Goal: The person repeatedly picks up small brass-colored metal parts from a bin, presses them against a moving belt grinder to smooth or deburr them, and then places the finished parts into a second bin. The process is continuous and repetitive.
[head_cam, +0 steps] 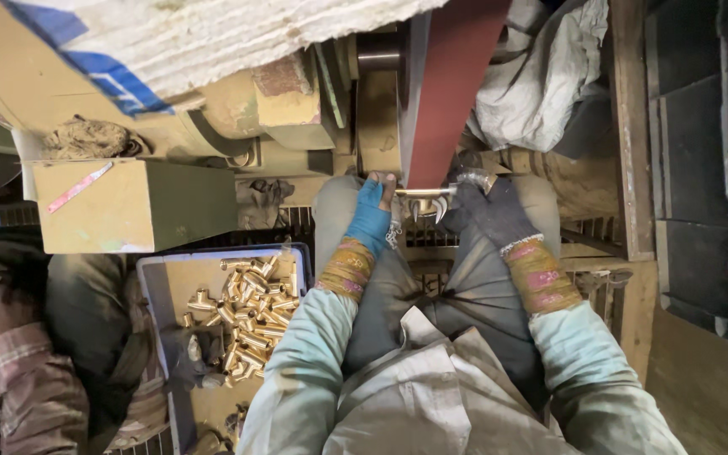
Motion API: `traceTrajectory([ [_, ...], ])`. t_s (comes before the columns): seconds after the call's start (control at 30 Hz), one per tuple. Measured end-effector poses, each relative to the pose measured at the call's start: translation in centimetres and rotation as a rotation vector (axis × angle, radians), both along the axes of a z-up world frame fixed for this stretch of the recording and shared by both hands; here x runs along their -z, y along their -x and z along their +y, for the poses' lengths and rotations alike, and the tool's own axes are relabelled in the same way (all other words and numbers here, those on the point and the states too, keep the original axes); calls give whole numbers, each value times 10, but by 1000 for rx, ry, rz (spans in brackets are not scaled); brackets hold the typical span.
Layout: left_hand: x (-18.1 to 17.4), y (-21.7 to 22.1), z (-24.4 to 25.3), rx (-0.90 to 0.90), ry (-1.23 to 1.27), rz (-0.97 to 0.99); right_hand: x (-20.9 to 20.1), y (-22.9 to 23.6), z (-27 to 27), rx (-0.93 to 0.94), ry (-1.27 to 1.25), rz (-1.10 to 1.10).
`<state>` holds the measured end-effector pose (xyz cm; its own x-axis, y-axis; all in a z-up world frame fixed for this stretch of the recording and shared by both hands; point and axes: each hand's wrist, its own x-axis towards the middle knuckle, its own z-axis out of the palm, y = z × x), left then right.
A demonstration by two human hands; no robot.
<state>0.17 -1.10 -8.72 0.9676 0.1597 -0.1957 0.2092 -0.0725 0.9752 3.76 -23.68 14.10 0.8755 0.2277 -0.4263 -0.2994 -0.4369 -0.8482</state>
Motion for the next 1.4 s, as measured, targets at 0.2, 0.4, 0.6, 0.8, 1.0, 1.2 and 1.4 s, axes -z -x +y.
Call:
traceTrajectory([
  [0.2,41,10,10,263,-614,-380,3,-6,4,143,-85,207],
  [0.4,12,1,3,50,66,-76,4,-14,5,287,-87,463],
  [0.6,-58,1,7,21,57,-76,-8,-4,-5,101,-97,379],
  [0.8,-80,12,23,81,-69,-127,-16,28,2,41,-241,-26],
  [1.0,-38,9,27,80,-122,-270,-20,9,13,-6,-52,-33],
  [1.2,-48,11,24,52,64,27,18,-4,8,67,-186,150],
  [1.4,-45,9,20,-24,196,170,33,-15,17,190,-382,314],
])
